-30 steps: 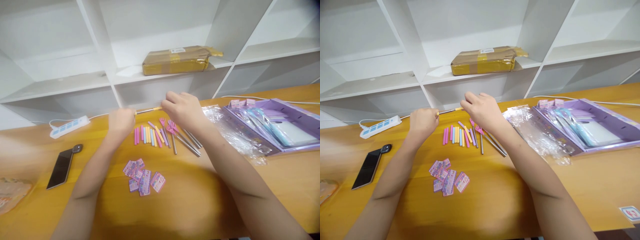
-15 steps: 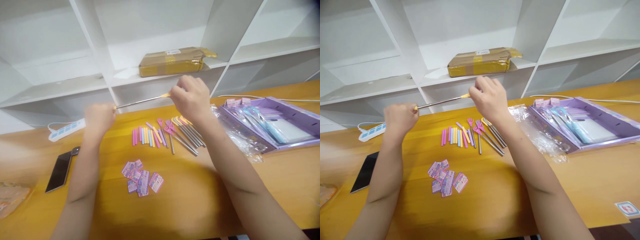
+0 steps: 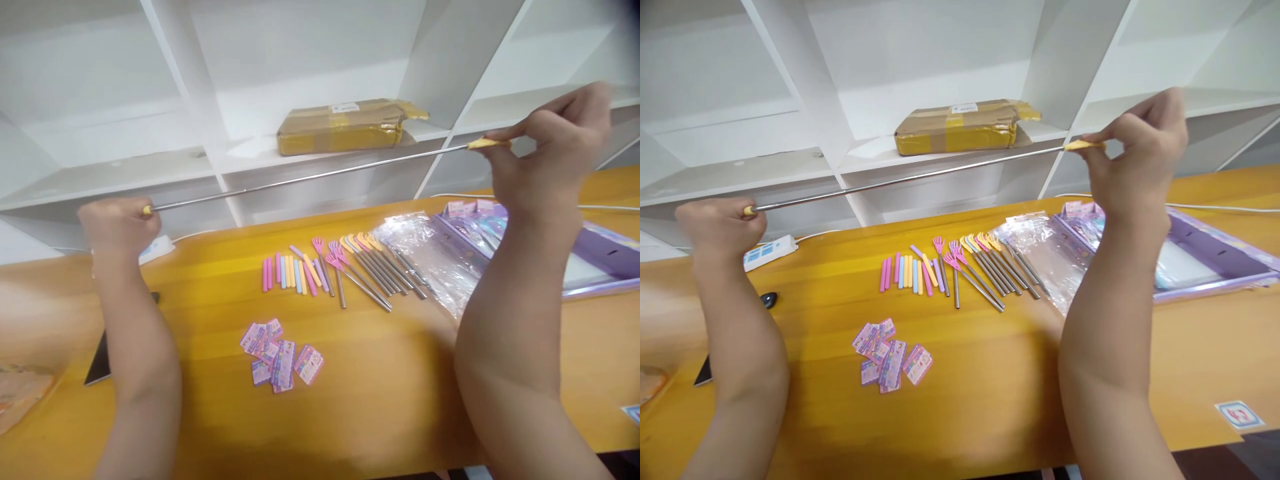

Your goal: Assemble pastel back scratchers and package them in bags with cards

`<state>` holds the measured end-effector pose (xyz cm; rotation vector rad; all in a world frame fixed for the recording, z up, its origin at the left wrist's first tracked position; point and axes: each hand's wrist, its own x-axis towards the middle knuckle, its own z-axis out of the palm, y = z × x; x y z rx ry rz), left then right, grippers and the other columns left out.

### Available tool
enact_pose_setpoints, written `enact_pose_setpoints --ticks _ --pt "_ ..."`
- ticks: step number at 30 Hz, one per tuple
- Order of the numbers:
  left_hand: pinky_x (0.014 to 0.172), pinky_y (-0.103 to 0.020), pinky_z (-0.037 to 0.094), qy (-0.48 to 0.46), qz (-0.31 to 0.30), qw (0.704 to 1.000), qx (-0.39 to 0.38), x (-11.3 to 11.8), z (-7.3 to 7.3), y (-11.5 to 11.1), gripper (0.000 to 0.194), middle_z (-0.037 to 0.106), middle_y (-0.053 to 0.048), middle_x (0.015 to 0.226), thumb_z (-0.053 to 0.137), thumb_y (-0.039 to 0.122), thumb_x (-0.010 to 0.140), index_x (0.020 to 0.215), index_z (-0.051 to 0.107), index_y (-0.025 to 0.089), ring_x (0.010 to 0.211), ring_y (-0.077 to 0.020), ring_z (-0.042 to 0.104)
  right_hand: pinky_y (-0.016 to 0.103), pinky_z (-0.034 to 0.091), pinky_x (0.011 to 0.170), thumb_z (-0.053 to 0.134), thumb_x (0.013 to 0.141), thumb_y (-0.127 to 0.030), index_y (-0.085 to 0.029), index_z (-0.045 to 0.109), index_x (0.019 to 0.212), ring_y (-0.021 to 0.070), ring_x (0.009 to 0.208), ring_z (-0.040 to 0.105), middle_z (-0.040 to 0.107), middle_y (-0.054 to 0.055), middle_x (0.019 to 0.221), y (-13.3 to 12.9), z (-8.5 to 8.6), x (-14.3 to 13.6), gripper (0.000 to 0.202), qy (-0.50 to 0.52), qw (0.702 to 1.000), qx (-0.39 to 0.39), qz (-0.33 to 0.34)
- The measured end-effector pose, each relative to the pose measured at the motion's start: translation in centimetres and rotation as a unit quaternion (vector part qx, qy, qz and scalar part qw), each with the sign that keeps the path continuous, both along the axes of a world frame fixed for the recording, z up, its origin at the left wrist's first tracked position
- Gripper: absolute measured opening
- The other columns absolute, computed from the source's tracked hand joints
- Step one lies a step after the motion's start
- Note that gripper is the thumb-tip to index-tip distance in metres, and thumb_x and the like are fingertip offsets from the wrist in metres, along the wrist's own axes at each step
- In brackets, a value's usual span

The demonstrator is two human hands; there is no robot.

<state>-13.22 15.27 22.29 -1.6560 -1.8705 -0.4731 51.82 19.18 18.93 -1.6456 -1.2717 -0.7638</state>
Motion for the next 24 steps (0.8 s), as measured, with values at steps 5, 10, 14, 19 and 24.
enact_pose_setpoints --ticks 5,10,14,19,24 --pt "0.066 -0.035 0.018 -0.007 -0.017 1.0 0.005 0.9 -0.3 0.4 0.037 0.028 -0.001 0.063 0.057 0.039 0.082 0.062 0.03 0.023 0.071 -0.0199 0.023 0.05 0.053 0.1 0.064 0.103 -0.063 -0.032 0.081 0.114 0.031 0.113 0.066 0.069 0.014 0.12 -3.4 -0.6 -2.0 0.037 0.001 0.996 -0.012 0.088" --pt "0.066 -0.035 0.018 -0.008 -0.014 1.0 0.022 0.5 -0.3 0.0 0.041 0.026 -0.001 0.063 0.057 0.04 0.084 0.062 0.028 0.022 0.072 -0.0204 0.022 0.052 0.055 0.1 0.065 0.103 -0.055 -0.034 0.079 0.118 0.0313 0.109 0.068 0.068 0.013 0.127 -3.5 -0.2 -2.8 0.03 0.035 0.994 -0.063 0.083" --pt "0.066 -0.035 0.018 -0.009 -0.001 1.0 0.019 0.3 -0.2 -0.1 0.039 0.024 -0.001 0.063 0.056 0.041 0.084 0.063 0.029 0.022 0.072 -0.0204 0.023 0.048 0.056 0.1 0.069 0.104 -0.051 -0.031 0.08 0.122 0.0294 0.108 0.07 0.069 0.014 0.125 -3.5 0.1 -3.4 0.03 0.017 0.996 -0.052 0.073" --pt "0.066 -0.035 0.019 -0.008 0.004 1.0 0.018 0.5 0.0 -0.1 0.036 0.023 -0.001 0.061 0.055 0.042 0.083 0.063 0.032 0.023 0.071 -0.0205 0.023 0.037 0.058 0.1 0.083 0.096 -0.029 -0.024 0.084 0.119 0.0224 0.098 0.073 0.077 0.014 0.115 -3.9 0.6 -4.1 0.024 0.006 0.997 -0.063 0.045" --pt "0.065 -0.036 0.019 -0.003 -0.013 1.0 0.027 0.4 -0.1 -0.2 0.038 0.023 0.0 0.061 0.054 0.042 0.083 0.062 0.029 0.023 0.069 -0.02 0.022 0.027 0.056 0.101 0.089 0.09 -0.018 -0.017 0.086 0.118 0.0153 0.091 0.075 0.079 0.013 0.116 -4.2 1.0 -4.7 0.028 0.027 0.997 -0.068 0.02"
